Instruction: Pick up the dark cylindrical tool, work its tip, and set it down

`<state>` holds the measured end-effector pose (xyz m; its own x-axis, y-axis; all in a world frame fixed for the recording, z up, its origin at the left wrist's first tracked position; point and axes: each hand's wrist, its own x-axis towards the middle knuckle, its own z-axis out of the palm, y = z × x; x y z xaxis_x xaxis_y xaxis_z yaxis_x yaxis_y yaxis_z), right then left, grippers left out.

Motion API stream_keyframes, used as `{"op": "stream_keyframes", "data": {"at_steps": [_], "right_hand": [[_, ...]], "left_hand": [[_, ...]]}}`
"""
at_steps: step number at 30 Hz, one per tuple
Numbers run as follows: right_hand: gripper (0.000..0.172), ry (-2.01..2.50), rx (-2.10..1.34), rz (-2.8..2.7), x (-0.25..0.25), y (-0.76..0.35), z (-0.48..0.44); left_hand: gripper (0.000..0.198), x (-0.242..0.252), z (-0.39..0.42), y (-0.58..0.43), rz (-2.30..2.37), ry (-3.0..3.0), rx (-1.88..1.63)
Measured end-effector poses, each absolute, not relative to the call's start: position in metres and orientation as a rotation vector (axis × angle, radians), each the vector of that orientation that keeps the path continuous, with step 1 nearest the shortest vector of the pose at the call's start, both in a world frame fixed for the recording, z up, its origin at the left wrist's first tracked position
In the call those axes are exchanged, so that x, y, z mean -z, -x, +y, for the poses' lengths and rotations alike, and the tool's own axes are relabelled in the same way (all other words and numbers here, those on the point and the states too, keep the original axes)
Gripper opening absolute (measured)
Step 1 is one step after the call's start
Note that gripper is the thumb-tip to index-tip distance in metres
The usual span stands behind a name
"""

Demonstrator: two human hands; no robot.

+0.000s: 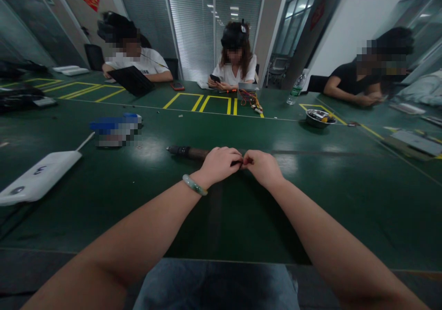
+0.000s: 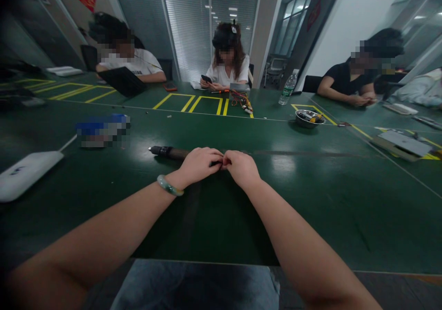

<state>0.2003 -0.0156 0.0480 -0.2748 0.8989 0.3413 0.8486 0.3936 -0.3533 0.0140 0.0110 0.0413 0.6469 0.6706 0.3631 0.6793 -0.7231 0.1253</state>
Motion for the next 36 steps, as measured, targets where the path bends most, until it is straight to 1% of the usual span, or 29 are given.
{"op": "stream_keyframes", "data": {"at_steps": [7,11,13,19,25,30,36], "right_hand": [[0.013,1.607,-0.216,-2.098,-0.047,-0.199,-0.015],[0.021,1.732,-0.385,-2.067,-0.049,-0.2,-0.014],[0.023,1.809,-0.425,-2.057,-0.052,-0.2,-0.015],[0.011,1.878,-0.329,-2.155,-0.061,-0.198,-0.023],[0.011,1.929,-0.396,-2.081,-0.056,-0.209,-0.016],[0.01,1.935,-0.454,-1.988,-0.052,-0.213,-0.012],[0.007,1.942,-0.368,-2.017,-0.052,-0.206,-0.016]], "left_hand": [[0.025,-0.041,0.012,-0.013,-1.125,2.85,0.551],[0.026,-0.041,0.012,-0.013,-1.148,2.848,0.554],[0.026,-0.041,0.012,-0.014,-1.162,2.855,0.565],[0.024,-0.041,0.011,-0.014,-1.179,2.858,0.597],[0.024,-0.042,0.009,-0.012,-1.139,2.873,0.629],[0.029,-0.042,0.007,-0.011,-1.145,2.864,0.697],[0.026,-0.041,0.007,-0.012,-1.19,2.862,0.701]]}}
